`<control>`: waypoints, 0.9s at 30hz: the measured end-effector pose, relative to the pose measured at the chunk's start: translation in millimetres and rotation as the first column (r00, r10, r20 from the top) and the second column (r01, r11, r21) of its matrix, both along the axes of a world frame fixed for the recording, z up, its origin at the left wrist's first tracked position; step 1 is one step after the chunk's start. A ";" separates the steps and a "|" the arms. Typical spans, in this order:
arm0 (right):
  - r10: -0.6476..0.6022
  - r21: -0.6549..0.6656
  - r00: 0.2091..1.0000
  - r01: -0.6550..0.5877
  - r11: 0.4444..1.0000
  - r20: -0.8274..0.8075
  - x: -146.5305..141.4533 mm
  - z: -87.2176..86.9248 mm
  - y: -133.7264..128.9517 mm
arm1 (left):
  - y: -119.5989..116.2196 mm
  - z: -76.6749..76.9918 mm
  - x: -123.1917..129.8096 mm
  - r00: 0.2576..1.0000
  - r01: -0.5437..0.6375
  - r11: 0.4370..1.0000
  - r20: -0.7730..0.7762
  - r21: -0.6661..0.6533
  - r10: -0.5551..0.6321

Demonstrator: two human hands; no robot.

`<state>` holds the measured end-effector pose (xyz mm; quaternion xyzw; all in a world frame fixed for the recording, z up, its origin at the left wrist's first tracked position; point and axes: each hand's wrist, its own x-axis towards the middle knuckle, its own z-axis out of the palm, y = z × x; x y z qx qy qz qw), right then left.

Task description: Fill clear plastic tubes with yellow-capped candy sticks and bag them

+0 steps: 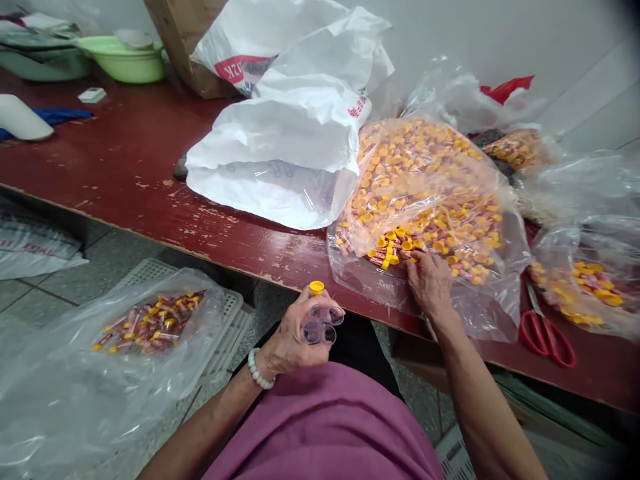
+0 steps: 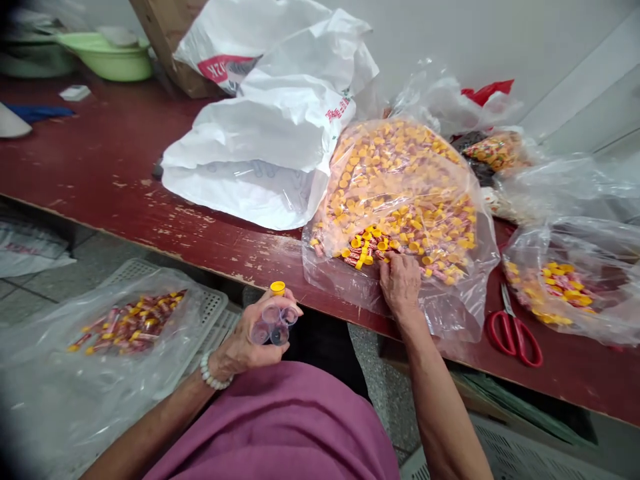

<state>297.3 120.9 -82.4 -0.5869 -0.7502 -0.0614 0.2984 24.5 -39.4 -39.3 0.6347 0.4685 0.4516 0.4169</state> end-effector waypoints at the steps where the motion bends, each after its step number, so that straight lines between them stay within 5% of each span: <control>1: 0.013 -0.013 0.993 -0.015 1.000 -0.119 -5.5 7.7 -7.3 | 0.2 0.4 -0.6 1.000 -0.007 1.000 -0.001 -0.008 0.007; 3: 0.086 -0.083 0.919 -0.127 0.988 -0.386 -21.0 29.1 -29.8 | 1.1 0.4 -1.2 1.000 -0.014 1.000 0.005 -0.018 0.014; 5: 0.214 -0.191 0.779 -0.392 0.900 -0.590 -41.3 54.7 -59.2 | 2.2 0.4 -0.6 1.000 -0.003 0.999 0.021 -0.034 0.003; 9: 0.503 -0.158 0.646 -0.691 0.706 -0.574 -80.3 91.6 -108.9 | 3.3 0.2 2.3 1.000 0.004 0.999 0.012 -0.053 -0.004; 13: 0.648 -0.164 0.588 -0.788 0.593 -0.483 -97.0 95.6 -120.5 | 0.8 -6.0 3.6 1.000 -0.014 1.000 -0.021 -0.021 0.014; 16: 0.643 -0.181 0.601 -0.781 0.597 -0.474 -98.6 92.7 -116.7 | -1.2 -10.9 1.8 1.000 -0.022 1.000 -0.002 -0.015 0.022; 20: 0.601 -0.121 0.649 -0.720 0.683 -0.467 -99.4 85.8 -116.0 | -2.0 -10.4 -2.2 0.999 -0.033 0.998 -0.022 -0.052 0.032; 27: 0.700 -0.168 0.624 -0.776 0.608 -0.346 -102.3 63.5 -122.5 | -1.5 -12.4 -3.7 1.000 -0.008 0.993 0.023 -0.115 0.011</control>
